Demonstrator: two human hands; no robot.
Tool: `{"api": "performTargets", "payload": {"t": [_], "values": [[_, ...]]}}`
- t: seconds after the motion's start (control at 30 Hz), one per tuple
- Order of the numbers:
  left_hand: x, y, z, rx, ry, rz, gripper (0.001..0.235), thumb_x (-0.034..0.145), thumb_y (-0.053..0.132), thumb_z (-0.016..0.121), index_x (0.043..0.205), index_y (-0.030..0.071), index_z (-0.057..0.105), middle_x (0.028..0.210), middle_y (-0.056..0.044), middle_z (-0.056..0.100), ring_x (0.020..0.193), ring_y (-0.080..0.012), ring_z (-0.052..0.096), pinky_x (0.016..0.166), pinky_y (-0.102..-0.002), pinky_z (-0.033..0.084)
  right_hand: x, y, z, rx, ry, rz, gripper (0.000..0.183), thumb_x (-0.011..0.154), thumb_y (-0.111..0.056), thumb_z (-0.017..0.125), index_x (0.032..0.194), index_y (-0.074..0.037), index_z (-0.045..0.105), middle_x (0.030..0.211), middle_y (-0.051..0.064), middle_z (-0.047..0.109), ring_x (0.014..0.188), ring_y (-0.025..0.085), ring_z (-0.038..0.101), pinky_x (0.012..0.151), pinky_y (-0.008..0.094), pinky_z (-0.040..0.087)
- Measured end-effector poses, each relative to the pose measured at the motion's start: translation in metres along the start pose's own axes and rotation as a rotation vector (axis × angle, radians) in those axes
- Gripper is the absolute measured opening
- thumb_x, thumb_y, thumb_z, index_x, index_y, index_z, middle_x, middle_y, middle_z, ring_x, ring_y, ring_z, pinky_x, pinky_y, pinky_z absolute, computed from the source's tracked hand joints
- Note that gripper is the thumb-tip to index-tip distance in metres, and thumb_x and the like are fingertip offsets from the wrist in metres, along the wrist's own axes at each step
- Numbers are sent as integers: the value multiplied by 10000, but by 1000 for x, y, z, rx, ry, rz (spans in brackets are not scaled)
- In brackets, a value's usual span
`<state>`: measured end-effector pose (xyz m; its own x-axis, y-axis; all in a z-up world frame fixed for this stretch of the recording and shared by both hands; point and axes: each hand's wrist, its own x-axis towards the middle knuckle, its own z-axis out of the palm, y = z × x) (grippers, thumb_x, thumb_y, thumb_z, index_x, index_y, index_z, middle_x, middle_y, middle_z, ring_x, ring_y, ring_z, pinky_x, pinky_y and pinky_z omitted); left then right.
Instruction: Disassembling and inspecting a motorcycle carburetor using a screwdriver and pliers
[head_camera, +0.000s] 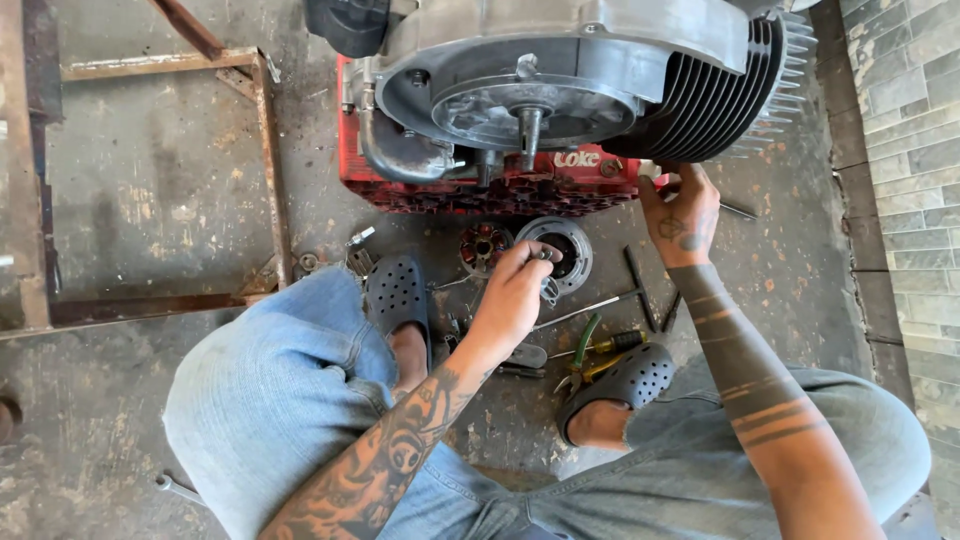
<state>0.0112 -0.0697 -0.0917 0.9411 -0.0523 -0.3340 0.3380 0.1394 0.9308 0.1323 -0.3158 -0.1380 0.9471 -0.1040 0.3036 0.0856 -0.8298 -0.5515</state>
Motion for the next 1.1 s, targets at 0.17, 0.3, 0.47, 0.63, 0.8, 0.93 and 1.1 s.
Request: {"api": "performTargets", "payload": {"t": [0.17, 0.3, 0.47, 0.63, 0.8, 0.93, 1.1], "values": [[-1, 10, 3, -2, 9, -51, 301, 907, 212, 553, 1105, 77, 734, 1055, -224, 630, 1134, -354, 583, 1069, -433, 419, 0, -4, -2, -32, 51, -90, 272, 834, -106, 851, 1055, -42, 708, 934, 100, 706, 715, 304, 732, 611, 457, 572], [-7, 20, 3, 35, 19, -81, 316, 914, 228, 558, 1150, 115, 735, 1074, -197, 618, 1151, -311, 571, 1082, -432, 415, 8, -8, -4, -260, 105, -197, 292, 812, -217, 899, 967, -75, 696, 792, 59, 628, 720, 325, 705, 604, 459, 584], [-8, 16, 3, 84, 2, -63, 311, 917, 230, 565, 1146, 108, 737, 1086, -214, 622, 1185, -360, 572, 1103, -447, 401, 21, -20, -7, -234, 54, -379, 229, 889, -209, 838, 913, -25, 705, 817, 155, 662, 802, 430, 684, 669, 512, 580], [-8, 24, 2, 94, 14, -58, 309, 931, 211, 561, 1159, 80, 722, 1088, -226, 601, 1183, -375, 559, 1098, -464, 393, 25, -6, 4, -191, 32, -353, 134, 908, -165, 785, 979, -59, 743, 888, 126, 704, 867, 406, 700, 696, 487, 598], [-3, 25, 3, 98, 20, -48, 297, 949, 206, 564, 1185, 100, 709, 1086, -185, 582, 1162, -337, 547, 1091, -455, 388, 20, -12, -5, -141, 1, -331, 177, 887, -177, 791, 1034, -86, 753, 970, 111, 714, 929, 404, 698, 733, 501, 596], [-1, 24, 5, 103, 16, -38, 295, 956, 188, 583, 1204, 82, 702, 1114, -226, 601, 1145, -346, 609, 969, -418, 524, 13, -15, -18, -124, -8, -305, 281, 854, -126, 840, 1068, 3, 712, 918, 222, 664, 844, 469, 672, 715, 559, 560], [-4, 18, 3, 121, -11, -41, 301, 943, 197, 677, 1227, 109, 726, 1106, -185, 647, 1065, -282, 666, 831, -386, 615, -26, -21, -34, 19, 14, -330, 275, 889, -90, 819, 1112, -54, 662, 992, 131, 626, 865, 336, 673, 763, 479, 530]]}}
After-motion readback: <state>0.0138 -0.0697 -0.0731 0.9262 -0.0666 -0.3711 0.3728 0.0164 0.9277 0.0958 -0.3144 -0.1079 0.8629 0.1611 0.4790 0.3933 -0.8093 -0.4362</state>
